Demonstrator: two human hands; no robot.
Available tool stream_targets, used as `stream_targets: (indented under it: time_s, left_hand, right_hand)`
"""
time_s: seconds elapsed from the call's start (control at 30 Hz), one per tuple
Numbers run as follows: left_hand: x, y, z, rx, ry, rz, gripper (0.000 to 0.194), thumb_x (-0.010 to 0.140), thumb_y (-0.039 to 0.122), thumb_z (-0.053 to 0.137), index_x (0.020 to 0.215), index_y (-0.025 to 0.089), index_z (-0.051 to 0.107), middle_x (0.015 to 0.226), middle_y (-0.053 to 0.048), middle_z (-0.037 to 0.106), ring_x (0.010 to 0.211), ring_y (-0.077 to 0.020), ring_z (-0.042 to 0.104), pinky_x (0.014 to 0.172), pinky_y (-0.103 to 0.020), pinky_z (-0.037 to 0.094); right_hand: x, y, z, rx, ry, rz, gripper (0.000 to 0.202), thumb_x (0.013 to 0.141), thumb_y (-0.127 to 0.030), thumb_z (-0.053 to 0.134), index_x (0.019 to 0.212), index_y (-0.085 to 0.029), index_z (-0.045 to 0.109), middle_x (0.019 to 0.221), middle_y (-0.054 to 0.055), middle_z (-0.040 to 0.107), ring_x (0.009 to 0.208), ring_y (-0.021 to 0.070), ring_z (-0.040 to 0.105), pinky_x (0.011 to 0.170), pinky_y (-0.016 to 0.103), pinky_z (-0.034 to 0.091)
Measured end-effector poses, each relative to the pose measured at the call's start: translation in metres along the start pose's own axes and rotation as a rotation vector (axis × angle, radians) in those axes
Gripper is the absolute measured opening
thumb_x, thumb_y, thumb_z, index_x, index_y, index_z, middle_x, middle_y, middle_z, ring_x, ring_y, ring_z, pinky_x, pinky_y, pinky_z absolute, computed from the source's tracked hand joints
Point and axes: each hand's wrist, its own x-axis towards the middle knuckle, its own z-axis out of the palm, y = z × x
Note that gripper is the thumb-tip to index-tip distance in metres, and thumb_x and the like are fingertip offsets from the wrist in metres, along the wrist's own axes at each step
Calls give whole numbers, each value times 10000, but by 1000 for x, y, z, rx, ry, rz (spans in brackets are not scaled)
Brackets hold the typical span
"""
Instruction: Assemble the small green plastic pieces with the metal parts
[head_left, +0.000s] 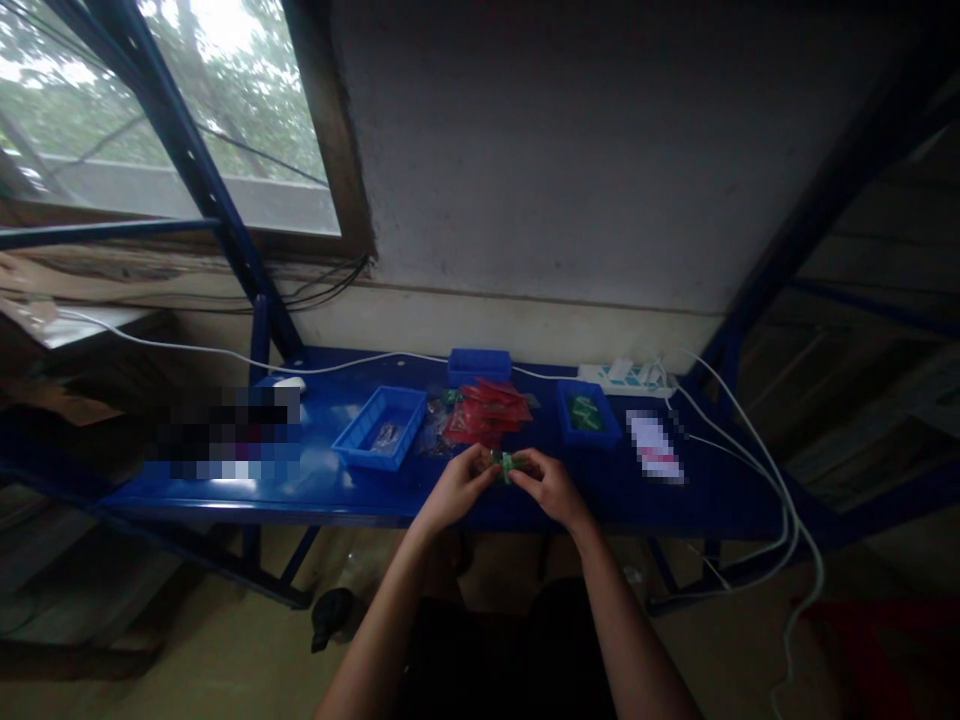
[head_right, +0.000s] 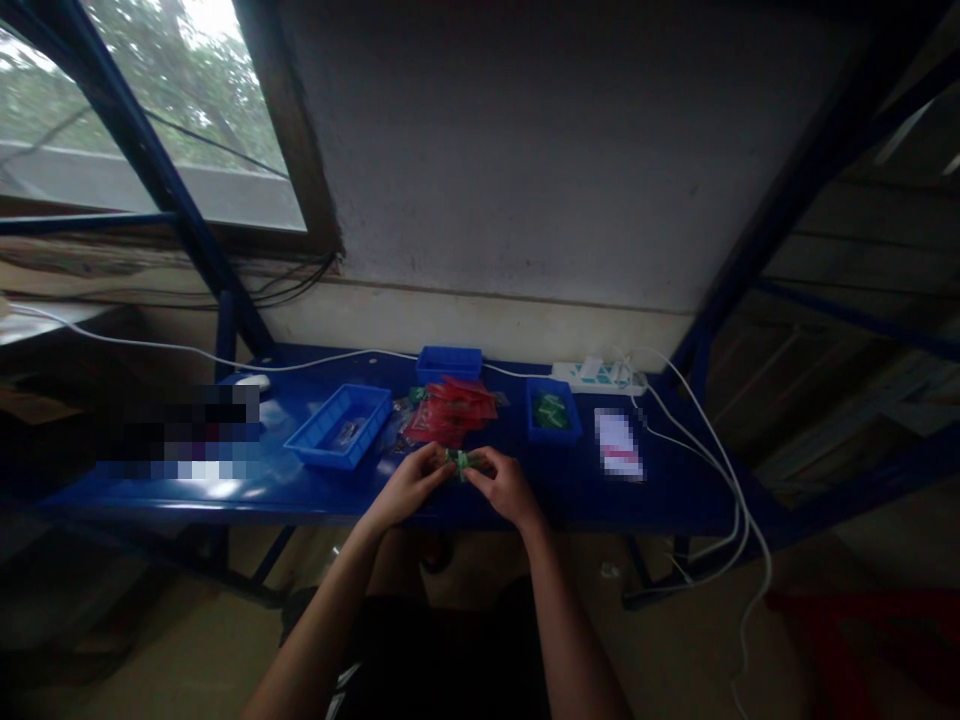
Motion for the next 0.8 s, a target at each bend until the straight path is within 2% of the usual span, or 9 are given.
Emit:
stream_targets:
  time_s: [0.2, 0.27, 0.43, 0.57, 0.73, 0.8]
  left_hand:
    - [1, 2, 2, -55, -46, -32, 252, 772, 382, 597, 837, 141, 565, 671, 18, 552, 612, -114, 486, 588, -220, 371]
    - [1, 2, 2, -50, -35, -19, 250, 772, 375, 593, 853, 138, 588, 681, 6, 579, 628, -123, 507, 602, -226, 382]
    - [1, 2, -1, 21, 67, 28, 219, 765, 360, 598, 762, 142, 612, 626, 21, 536, 596, -111, 465, 573, -217, 352]
    - [1, 3, -1, -37, 75, 19, 221, 778, 371, 584, 783, 150, 587, 582, 41, 502, 553, -101, 447, 537, -208, 340]
    - [2, 4, 0, -130, 86, -14, 263, 774, 399, 590, 882, 162, 556, 641, 23, 585, 607, -126, 544, 589, -223, 408]
    - [2, 5, -1, -138, 101, -24, 282, 787, 420, 562, 899, 161, 561, 674, 10, 609, 638, -138, 574, 614, -235, 431]
  right_hand:
    - [-1, 3, -3, -24, -11, -15, 97, 749, -270, 581, 790, -185, 605, 661, -27, 592, 606, 130, 544, 571, 234, 419]
    - [0, 3, -3, -50, 16, -40, 76, 743, -251, 582, 780, -191, 610, 652, -29, 569, 609, 130, 535, 567, 230, 414]
    - [2, 5, -2, -69, 167, -123, 126, 754, -299, 621, 817, -215, 690, 832, 32, 627, 744, 162, 577, 636, 259, 456]
    - [0, 3, -2, 39, 82, -71, 212, 829, -340, 550, 915, -233, 712, 806, 31, 677, 713, 167, 604, 647, 280, 484]
    - [-3, 5, -3, 176, 58, -70, 267, 837, -336, 515, 1013, -232, 687, 1038, 57, 685, 868, 196, 632, 668, 282, 518]
    - [-3, 8, -5, 185, 67, -90, 292, 823, -312, 502, 1041, -227, 676, 1069, 60, 676, 874, 198, 629, 680, 288, 522]
